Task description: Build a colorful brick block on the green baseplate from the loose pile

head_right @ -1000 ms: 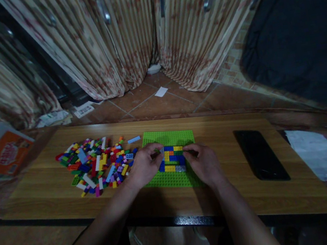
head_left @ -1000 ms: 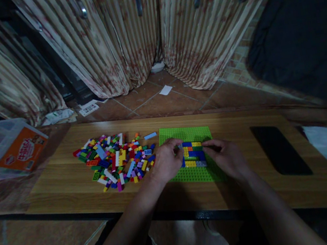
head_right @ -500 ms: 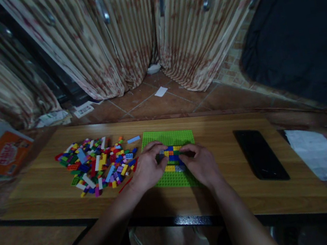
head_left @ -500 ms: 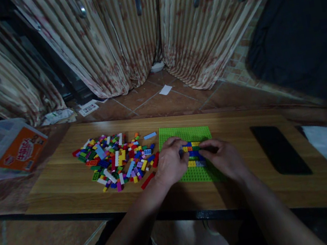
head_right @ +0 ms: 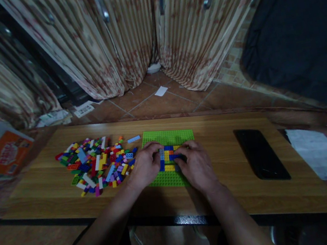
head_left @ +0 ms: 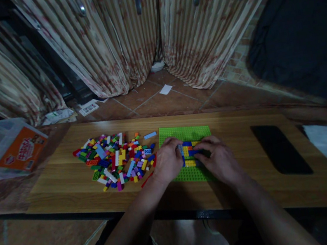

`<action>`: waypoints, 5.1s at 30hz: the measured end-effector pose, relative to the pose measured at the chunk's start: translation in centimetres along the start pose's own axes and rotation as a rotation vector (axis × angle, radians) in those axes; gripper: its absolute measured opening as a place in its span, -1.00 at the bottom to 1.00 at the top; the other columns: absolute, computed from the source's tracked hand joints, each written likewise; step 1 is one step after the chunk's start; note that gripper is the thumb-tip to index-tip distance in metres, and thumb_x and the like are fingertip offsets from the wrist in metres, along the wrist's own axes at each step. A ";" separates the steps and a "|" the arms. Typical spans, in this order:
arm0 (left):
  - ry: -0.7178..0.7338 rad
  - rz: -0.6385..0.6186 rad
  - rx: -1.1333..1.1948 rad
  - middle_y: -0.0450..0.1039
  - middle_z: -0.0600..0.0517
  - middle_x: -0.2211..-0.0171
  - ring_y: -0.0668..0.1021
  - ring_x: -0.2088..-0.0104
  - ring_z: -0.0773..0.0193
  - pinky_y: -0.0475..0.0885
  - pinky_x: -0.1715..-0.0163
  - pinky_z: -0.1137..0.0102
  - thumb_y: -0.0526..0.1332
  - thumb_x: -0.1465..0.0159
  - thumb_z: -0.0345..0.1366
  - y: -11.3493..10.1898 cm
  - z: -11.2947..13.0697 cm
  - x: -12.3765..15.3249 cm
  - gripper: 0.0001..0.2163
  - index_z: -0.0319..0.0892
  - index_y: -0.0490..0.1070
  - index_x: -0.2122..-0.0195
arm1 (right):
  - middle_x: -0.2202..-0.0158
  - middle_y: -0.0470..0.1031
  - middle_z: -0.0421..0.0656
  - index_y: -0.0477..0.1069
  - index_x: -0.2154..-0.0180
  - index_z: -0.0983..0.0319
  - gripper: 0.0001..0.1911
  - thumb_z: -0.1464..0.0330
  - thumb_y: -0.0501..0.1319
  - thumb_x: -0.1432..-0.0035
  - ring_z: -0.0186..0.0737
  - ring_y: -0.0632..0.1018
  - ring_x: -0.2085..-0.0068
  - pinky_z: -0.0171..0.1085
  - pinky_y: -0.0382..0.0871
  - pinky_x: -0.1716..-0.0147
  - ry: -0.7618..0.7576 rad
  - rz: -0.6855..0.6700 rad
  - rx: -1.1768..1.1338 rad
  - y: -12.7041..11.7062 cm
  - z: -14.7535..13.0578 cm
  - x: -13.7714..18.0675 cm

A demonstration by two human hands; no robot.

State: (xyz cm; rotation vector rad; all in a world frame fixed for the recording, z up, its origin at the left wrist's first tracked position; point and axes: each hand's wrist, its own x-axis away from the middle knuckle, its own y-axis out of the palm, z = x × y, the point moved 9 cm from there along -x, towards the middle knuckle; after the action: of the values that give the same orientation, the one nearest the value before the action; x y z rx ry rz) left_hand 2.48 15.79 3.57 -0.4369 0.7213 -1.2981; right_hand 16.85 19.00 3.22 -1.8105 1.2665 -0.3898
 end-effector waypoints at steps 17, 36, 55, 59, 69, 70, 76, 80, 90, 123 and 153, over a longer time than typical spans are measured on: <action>-0.006 -0.049 -0.005 0.48 -0.03 0.16 0.55 0.15 0.24 0.44 0.03 0.33 0.07 -0.16 -0.58 0.2 -0.1 -0.1 -0.70 -0.19 0.47 0.18 | 0.10 0.37 -0.10 0.46 0.31 0.17 -0.91 0.40 0.19 -0.10 -0.09 0.42 0.03 -0.07 0.30 -0.04 -0.016 -0.081 -0.097 0.5 -0.5 0.2; 0.006 -0.029 -0.013 0.47 -0.04 0.14 0.55 0.19 0.24 0.47 0.07 0.33 0.11 -0.20 -0.51 0.2 0.0 0.0 -0.78 -0.19 0.46 0.18 | 0.25 0.50 -0.12 0.52 0.36 0.17 -0.83 0.30 0.16 -0.14 -0.15 0.51 0.18 -0.12 0.36 0.08 0.059 -0.011 -0.158 -0.8 0.6 -0.1; -0.030 -0.014 -0.128 0.35 -0.10 -0.06 0.41 -0.10 0.06 0.35 -0.12 0.19 0.30 -0.19 -0.22 1.2 0.3 0.7 -0.66 -0.17 0.41 0.03 | 0.37 0.60 -0.12 0.54 0.37 0.19 -0.79 0.22 0.21 -0.04 -0.10 0.58 0.33 -0.15 0.37 0.28 0.325 -0.039 -0.101 -1.0 3.7 0.2; -0.032 -0.012 -0.141 0.37 -0.11 -0.05 0.41 -0.10 0.06 0.36 -0.11 0.20 0.31 -0.18 -0.22 1.3 0.4 0.8 -0.65 -0.19 0.41 0.03 | 0.35 0.61 -0.12 0.54 0.38 0.19 -0.80 0.23 0.20 -0.06 -0.12 0.58 0.32 -0.16 0.36 0.28 0.324 -0.050 -0.090 -1.0 3.4 0.2; -0.025 0.010 -0.114 0.38 -0.10 -0.03 0.45 -0.06 0.10 0.39 -0.09 0.24 0.25 -0.22 -0.25 1.1 0.4 0.8 -0.70 -0.18 0.41 0.03 | 0.23 0.54 -0.13 0.56 0.27 0.15 -0.78 0.22 0.19 -0.12 -0.14 0.53 0.22 -0.13 0.36 0.15 0.228 -0.049 -0.143 -0.9 1.9 0.2; -0.030 0.017 -0.095 0.38 -0.10 -0.03 0.46 -0.05 0.12 0.40 -0.08 0.25 0.23 -0.23 -0.28 0.9 0.3 0.7 -0.73 -0.18 0.42 0.04 | 0.20 0.52 -0.13 0.56 0.26 0.15 -0.78 0.22 0.20 -0.12 -0.14 0.52 0.19 -0.12 0.36 0.12 0.177 -0.062 -0.153 -0.7 1.3 0.1; -0.046 0.087 -0.022 0.42 -0.09 0.04 0.50 0.02 0.17 0.42 -0.05 0.28 0.16 -0.24 -0.41 -0.8 -0.5 0.1 -0.80 -0.20 0.44 0.11 | 0.14 0.41 -0.05 0.57 0.21 0.17 -0.78 0.27 0.22 -0.14 -0.07 0.46 0.10 -0.05 0.36 0.05 -0.040 -0.145 -0.014 0.5 -1.1 0.5; -0.060 0.079 0.009 0.42 -0.08 0.05 0.52 0.07 0.19 0.43 -0.04 0.27 0.18 -0.22 -0.43 -1.0 -0.8 -0.1 -0.80 -0.20 0.45 0.13 | 0.13 0.39 -0.06 0.56 0.26 0.19 -0.84 0.32 0.22 -0.14 -0.07 0.44 0.08 -0.05 0.34 0.02 -0.059 -0.137 0.026 0.6 -1.4 0.6; -0.080 0.110 0.039 0.42 -0.15 0.04 0.53 0.13 0.19 0.45 0.03 0.29 0.18 -0.20 -0.46 -2.2 -1.1 -0.2 -0.78 -0.27 0.46 0.12 | 0.24 0.46 -0.13 0.45 0.29 0.18 -0.92 0.34 0.22 -0.14 -0.11 0.48 0.18 -0.10 0.35 0.13 -0.052 -0.153 -0.027 0.6 -1.7 0.2; 0.040 -0.009 -0.271 0.53 -0.02 0.24 0.50 0.14 0.12 0.39 0.02 0.23 0.22 0.01 -0.47 -9.6 -4.5 0.3 -0.77 -0.10 0.57 0.35 | 0.18 0.48 -0.13 0.46 0.26 0.17 -0.84 0.45 0.11 -0.24 -0.22 0.53 0.15 -0.23 0.40 0.13 -0.283 -0.162 -0.228 6.9 -10.9 -0.5; -0.385 -0.256 0.845 0.49 0.04 0.46 0.40 0.50 0.43 0.30 0.48 0.51 0.31 -0.10 -0.10 -0.4 -1.9 1.0 -0.73 -0.25 0.52 0.38 | 0.21 0.51 -0.12 0.48 0.12 0.14 -0.79 0.32 0.20 -0.19 -0.18 0.53 0.18 -0.18 0.41 0.14 -0.112 0.080 -0.278 -0.5 -6.0 -0.6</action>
State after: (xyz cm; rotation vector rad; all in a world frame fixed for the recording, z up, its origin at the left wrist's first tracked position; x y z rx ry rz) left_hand 0.94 14.95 2.28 -0.0734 -0.2359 -1.5658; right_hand 12.85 16.77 7.15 -1.9739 1.3619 -0.0678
